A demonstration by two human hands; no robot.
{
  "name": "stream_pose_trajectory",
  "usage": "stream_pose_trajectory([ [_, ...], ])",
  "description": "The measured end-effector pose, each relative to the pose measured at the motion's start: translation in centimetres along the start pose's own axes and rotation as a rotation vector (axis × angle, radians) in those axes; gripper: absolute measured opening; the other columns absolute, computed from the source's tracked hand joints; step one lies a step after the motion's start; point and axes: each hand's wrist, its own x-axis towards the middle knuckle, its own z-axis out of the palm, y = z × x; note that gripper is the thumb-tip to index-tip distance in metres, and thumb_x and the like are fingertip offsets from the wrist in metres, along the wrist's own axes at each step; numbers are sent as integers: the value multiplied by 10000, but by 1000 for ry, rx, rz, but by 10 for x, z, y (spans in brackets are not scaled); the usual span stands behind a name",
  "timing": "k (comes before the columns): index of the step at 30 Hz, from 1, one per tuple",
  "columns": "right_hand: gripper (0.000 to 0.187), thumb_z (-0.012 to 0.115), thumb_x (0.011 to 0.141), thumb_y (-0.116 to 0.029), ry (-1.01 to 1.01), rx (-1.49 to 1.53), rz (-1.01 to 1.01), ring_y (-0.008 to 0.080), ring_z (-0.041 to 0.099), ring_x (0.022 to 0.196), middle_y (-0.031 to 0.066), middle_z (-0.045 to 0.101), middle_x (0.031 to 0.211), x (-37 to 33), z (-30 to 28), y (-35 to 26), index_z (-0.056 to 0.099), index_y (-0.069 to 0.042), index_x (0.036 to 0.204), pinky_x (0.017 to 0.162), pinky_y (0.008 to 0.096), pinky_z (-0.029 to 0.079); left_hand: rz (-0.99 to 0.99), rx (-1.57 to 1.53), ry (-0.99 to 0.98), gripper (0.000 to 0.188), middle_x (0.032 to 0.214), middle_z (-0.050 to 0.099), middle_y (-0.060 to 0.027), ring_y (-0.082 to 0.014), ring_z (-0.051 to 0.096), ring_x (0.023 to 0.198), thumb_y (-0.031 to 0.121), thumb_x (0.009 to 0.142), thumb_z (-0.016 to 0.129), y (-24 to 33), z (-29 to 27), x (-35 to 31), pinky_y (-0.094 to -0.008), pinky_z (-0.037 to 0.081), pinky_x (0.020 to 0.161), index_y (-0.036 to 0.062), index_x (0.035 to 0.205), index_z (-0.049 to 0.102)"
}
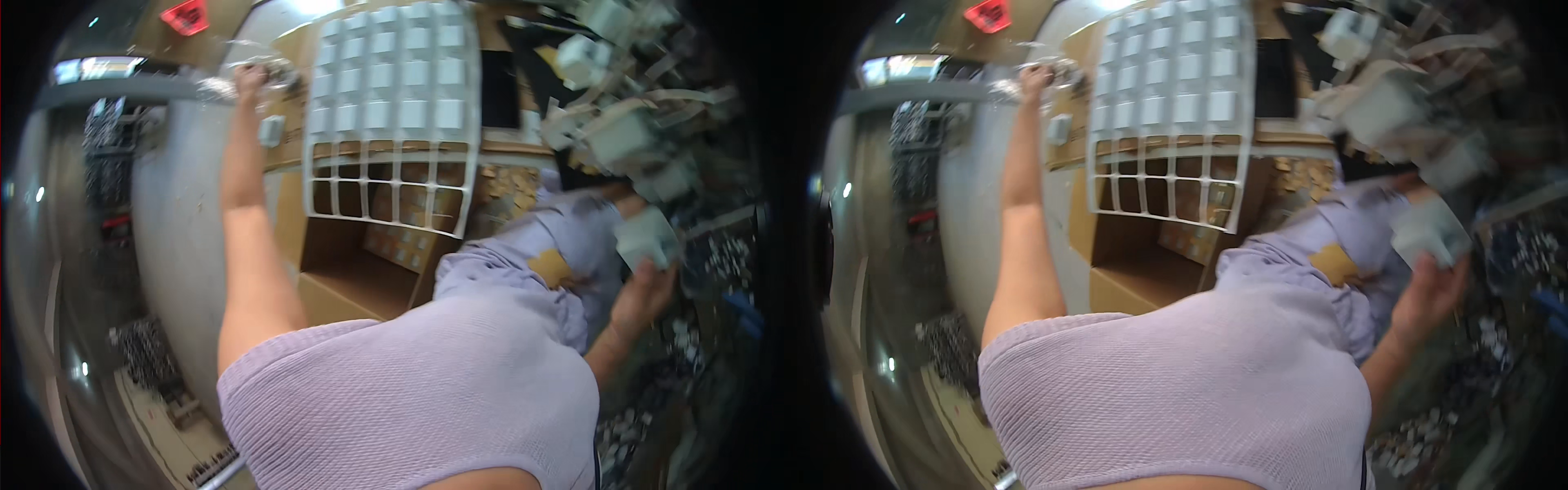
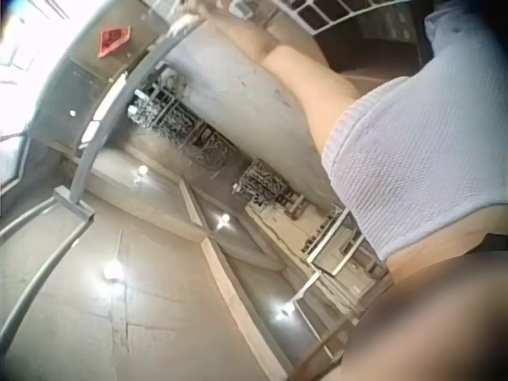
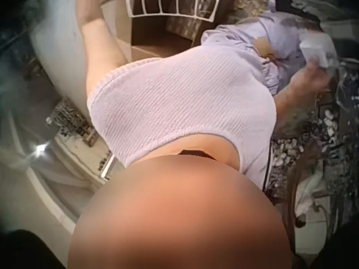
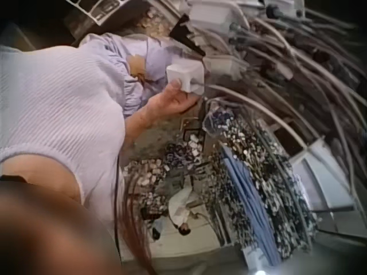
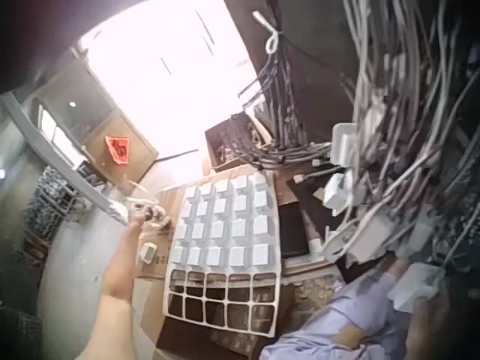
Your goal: Wrapping electrical tape around the junction where wires enter plastic connectors to secure them.
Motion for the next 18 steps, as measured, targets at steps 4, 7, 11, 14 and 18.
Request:
stream_pose_trajectory([
  [4, 507, 657, 864, -130, -98, 57, -99, 167, 514, 1110, 79, 547, 1210, 3, 9, -8, 444, 13, 1301, 980, 320, 375, -135, -49, 393, 396, 938, 673, -78, -200, 624, 815, 328, 810, 683, 17, -8, 12, -338, 498, 767, -13, 1012, 663],
  [7, 519, 719, 833, -111, -144, 56, -7, 138, 506, 1096, 70, 528, 1199, 7, 12, -20, 470, 27, 1267, 954, 278, 391, 43, -340, 596, 306, 970, 663, -117, -200, 640, 828, 207, 861, 657, 97, -13, -41, -313, 525, 763, -32, 1048, 618],
  [11, 466, 722, 839, -140, -174, 81, 20, 151, 546, 1074, 79, 569, 1170, 10, 11, -34, 519, 48, 1214, 945, 286, 413, 199, -1125, -75, 305, 945, 630, -88, -172, 611, 853, 154, 928, 598, 235, 13, -193, -299, 508, 830, -8, 1181, 546],
  [14, 563, 713, 841, -161, -164, 78, -23, 168, 559, 1068, 94, 579, 1171, 11, 12, -39, 445, 30, 1297, 941, 298, 425, 96, -1166, -402, 309, 1001, 608, -75, -150, 610, 875, 168, 932, 581, 317, 48, -310, -278, 514, 785, 35, 1210, 557],
  [18, 681, 711, 825, -174, -60, -191, -194, 204, 528, 1119, 139, 503, 1276, 10, 7, -46, 351, 16, 1371, 971, 340, 408, 163, -1265, -851, 298, 1046, 593, -67, -122, 612, 914, 107, 922, 533, 390, 91, -392, -242, 508, 800, 1, 1201, 529],
])
